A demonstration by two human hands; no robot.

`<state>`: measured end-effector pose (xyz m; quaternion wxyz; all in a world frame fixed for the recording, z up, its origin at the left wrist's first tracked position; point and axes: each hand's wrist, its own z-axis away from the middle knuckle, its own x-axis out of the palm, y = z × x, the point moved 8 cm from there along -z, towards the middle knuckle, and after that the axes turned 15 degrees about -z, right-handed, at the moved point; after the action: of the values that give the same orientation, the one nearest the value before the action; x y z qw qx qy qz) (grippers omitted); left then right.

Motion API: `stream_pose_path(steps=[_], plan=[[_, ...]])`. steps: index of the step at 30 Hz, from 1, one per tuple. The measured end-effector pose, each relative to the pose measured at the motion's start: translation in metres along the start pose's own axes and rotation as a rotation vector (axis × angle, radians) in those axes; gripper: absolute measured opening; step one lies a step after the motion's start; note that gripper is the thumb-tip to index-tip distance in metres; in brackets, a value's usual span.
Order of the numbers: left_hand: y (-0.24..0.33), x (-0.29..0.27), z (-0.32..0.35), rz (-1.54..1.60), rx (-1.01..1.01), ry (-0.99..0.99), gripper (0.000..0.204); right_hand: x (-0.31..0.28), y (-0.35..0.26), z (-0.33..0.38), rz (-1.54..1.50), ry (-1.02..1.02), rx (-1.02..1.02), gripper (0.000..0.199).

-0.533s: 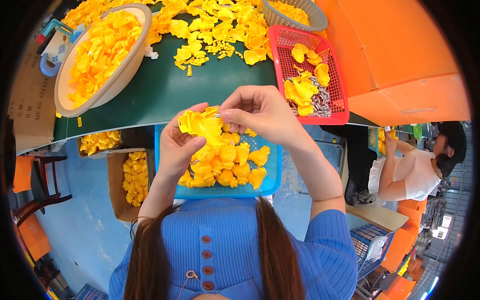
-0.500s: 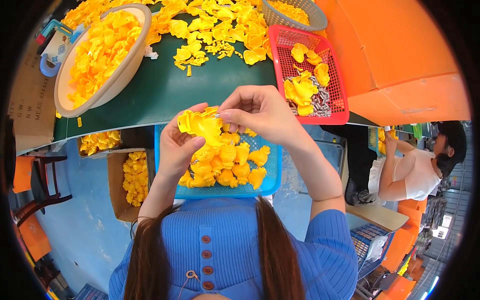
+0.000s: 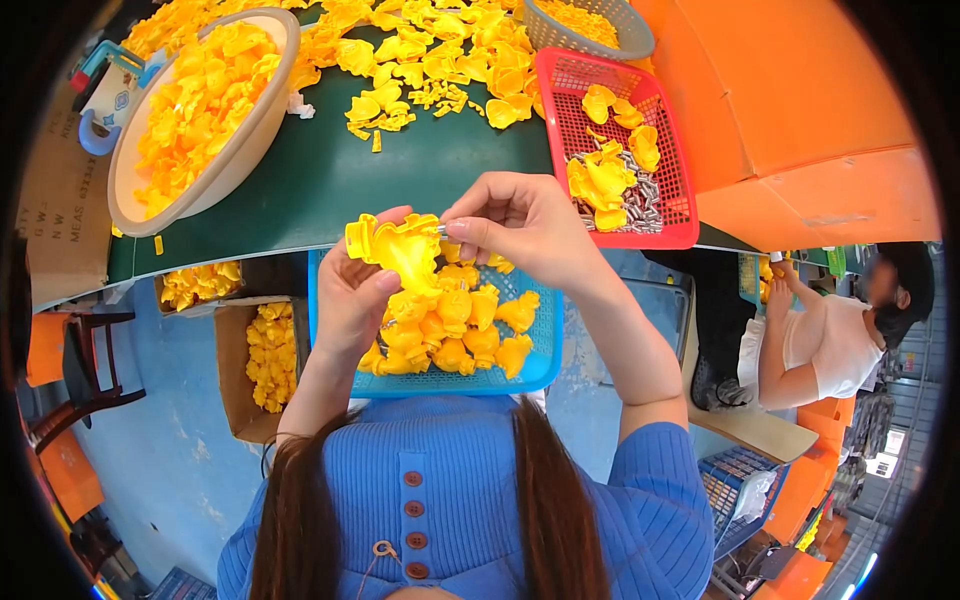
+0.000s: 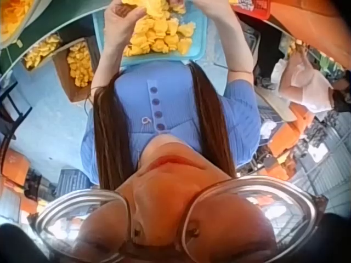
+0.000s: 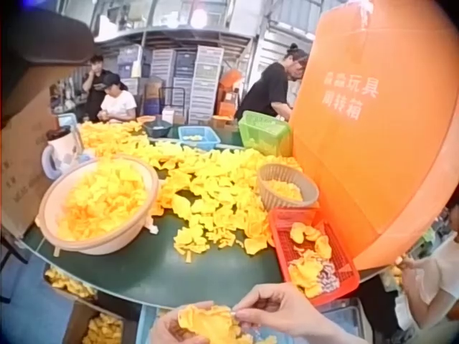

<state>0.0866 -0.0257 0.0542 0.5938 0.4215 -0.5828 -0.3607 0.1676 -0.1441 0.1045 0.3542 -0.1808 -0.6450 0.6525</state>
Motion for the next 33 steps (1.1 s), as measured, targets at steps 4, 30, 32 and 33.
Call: stream_pose_path(steps=[4, 30, 32, 33], plan=[[-0.004, 0.006, -0.001, 0.223, -0.105, -0.028, 0.059, 0.001, 0.008, -0.001, -0.099, -0.022, -0.058, 0.007], [-0.028, -0.005, -0.008, 0.206, -0.165, 0.025, 0.059, -0.241, -0.04, -0.067, 1.211, 0.643, -0.261, 0.02], [-0.021, 0.0, -0.005, 0.156, -0.158, -0.006, 0.059, -0.271, -0.016, -0.082, 1.311, 0.641, -0.015, 0.02], [-0.02, -0.002, -0.005, 0.157, -0.152, -0.003, 0.059, -0.277, -0.014, -0.084, 1.313, 0.636, -0.021, 0.02]])
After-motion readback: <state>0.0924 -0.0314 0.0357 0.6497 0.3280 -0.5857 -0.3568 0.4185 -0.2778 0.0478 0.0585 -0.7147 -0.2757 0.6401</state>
